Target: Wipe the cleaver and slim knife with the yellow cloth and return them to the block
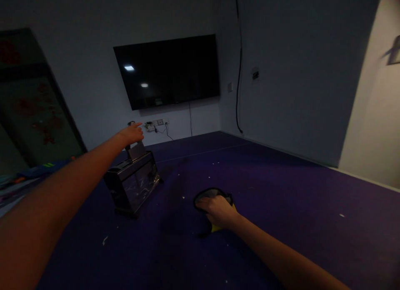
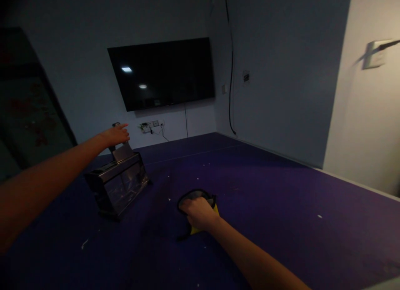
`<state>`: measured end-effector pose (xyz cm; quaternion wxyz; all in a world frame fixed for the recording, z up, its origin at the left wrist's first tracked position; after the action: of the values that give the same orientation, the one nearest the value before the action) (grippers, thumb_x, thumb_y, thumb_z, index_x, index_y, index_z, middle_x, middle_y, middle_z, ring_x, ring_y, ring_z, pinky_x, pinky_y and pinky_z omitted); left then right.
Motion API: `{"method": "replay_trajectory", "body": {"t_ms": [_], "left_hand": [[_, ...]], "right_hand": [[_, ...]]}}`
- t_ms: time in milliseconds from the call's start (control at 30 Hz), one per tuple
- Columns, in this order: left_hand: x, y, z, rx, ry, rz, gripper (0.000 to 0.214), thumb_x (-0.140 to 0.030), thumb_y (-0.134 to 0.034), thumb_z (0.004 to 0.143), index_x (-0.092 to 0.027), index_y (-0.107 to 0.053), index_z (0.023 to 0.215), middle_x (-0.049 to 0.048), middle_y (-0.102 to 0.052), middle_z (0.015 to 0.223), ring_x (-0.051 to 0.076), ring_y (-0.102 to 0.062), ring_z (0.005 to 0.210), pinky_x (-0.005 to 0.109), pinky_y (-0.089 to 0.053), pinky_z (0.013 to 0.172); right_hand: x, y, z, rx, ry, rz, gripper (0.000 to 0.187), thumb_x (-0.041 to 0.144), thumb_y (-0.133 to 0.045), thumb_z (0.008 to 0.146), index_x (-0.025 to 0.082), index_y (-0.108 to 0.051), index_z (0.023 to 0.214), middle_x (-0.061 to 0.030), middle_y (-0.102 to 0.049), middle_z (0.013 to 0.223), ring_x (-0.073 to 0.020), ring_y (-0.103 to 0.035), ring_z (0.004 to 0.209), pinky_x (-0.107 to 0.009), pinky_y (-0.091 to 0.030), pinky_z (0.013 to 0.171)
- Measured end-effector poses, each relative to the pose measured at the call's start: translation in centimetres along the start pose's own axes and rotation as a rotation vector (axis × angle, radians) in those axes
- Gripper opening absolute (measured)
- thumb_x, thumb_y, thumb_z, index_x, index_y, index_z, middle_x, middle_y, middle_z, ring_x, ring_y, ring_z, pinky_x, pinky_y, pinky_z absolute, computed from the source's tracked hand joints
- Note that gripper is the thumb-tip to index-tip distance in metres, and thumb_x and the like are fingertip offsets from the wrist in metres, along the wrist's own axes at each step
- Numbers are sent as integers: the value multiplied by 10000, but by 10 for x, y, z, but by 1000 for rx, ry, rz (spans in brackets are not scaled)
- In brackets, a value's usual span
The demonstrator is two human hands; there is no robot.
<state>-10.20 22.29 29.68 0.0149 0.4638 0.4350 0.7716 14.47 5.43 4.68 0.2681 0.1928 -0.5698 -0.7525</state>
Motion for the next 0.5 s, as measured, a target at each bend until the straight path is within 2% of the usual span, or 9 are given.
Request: {"method": "replay_trajectory", "body": {"t_ms": [200, 367, 500], "left_hand": [[-29, -31, 0, -13, -6, -87, 220, -79, -478, 613, -234, -624, 556, 46, -616, 593, 192, -569, 828, 371, -168, 1023], [-41, -38, -4, -34, -17, -117, 279, -2, -455, 586, -227, -595, 497, 29, -608, 570, 178, -576, 818, 364, -183, 1022], [-44, -38, -5, -48, -10, -108, 296, 1, -443, 592, -234, -615, 538, 36, -647, 635, 173, -569, 920, 367, -171, 1037]], "right_hand": [[1, -2, 1, -3, 40, -24, 444, 105, -446, 659, 197, -563, 1077, -71, -608, 1062, -214, -593, 858, -274, -433, 664], [2, -2, 0, 17, 48, -9, 451, 99, -459, 664, 190, -552, 1096, -80, -607, 1058, -206, -582, 893, -264, -426, 703], [2, 0, -1, 16, 42, 5, 466, 91, -458, 668, 193, -545, 1114, -76, -604, 1068, -204, -574, 915, -263, -420, 725]]}}
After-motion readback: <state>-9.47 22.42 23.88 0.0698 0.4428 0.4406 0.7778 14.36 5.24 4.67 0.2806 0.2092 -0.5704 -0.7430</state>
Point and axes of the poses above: each hand's wrist, its own z-axis towards the middle knuckle, its own y-axis out of the back of the hand, x = y × z, the point moved 5 cm from there along z, towards the middle knuckle
